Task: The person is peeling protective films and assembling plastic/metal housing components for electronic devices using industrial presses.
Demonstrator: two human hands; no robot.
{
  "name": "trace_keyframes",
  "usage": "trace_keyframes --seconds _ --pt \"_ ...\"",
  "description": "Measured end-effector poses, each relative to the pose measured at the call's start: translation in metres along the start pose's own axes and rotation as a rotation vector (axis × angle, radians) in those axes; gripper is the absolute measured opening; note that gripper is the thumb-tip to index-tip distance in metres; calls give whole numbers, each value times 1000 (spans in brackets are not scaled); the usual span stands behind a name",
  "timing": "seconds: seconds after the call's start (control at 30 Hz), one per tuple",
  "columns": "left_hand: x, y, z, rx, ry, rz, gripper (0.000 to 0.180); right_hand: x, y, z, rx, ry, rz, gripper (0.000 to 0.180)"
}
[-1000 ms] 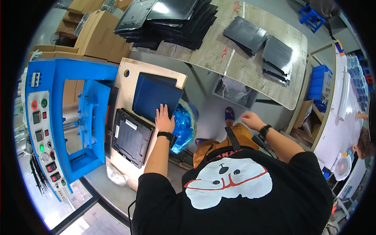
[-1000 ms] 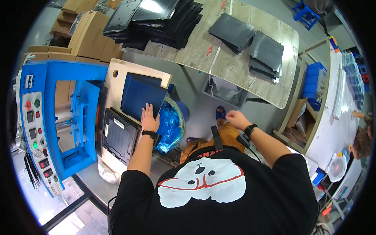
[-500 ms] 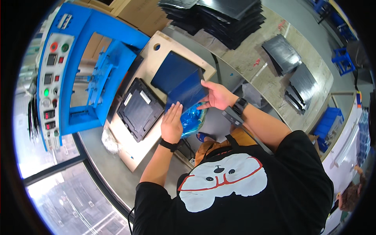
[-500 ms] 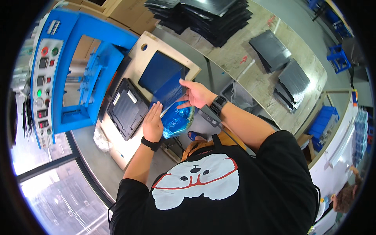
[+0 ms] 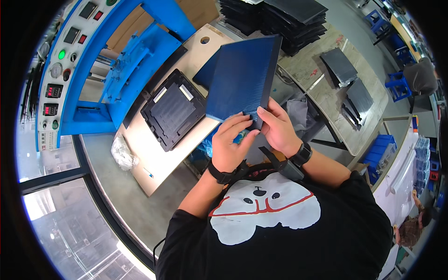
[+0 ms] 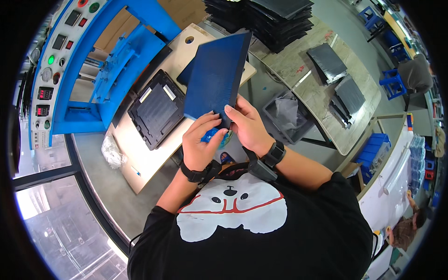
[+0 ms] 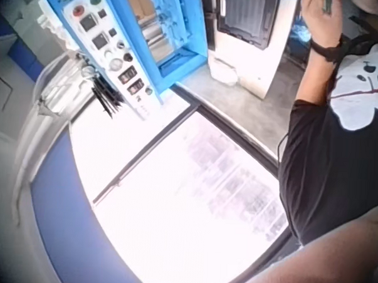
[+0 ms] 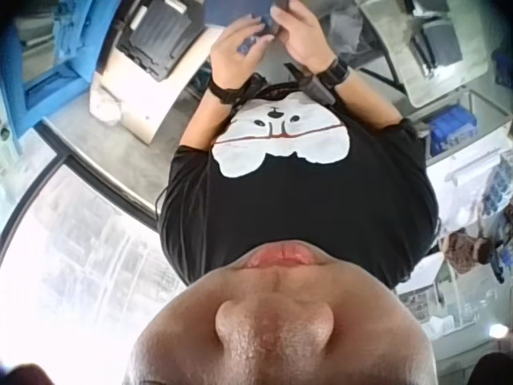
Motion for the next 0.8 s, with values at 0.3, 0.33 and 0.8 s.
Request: trace_keyframes --seconds 0.3,0.33,0.8 --pt "-40 -2 51 51 -10 -255 14 -26 -43 -45 -131 -75 222 39" --pt "-42 1 58 43 -10 -260 14 -28 -52 -40 -199 -131 229 37" --pt "-321 290 83 -446 167 1023 16 -158 4 73 -259 -533 73 34"
Point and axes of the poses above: each hand's wrist, its own x-axis towards the middle knuckle, its own z-axis out of the back of the hand, y = z × x, the point moved 8 cm from there along x, towards the middle knuckle, and after that the axes turned 7 degrees about -z, right-handed, at the moved point
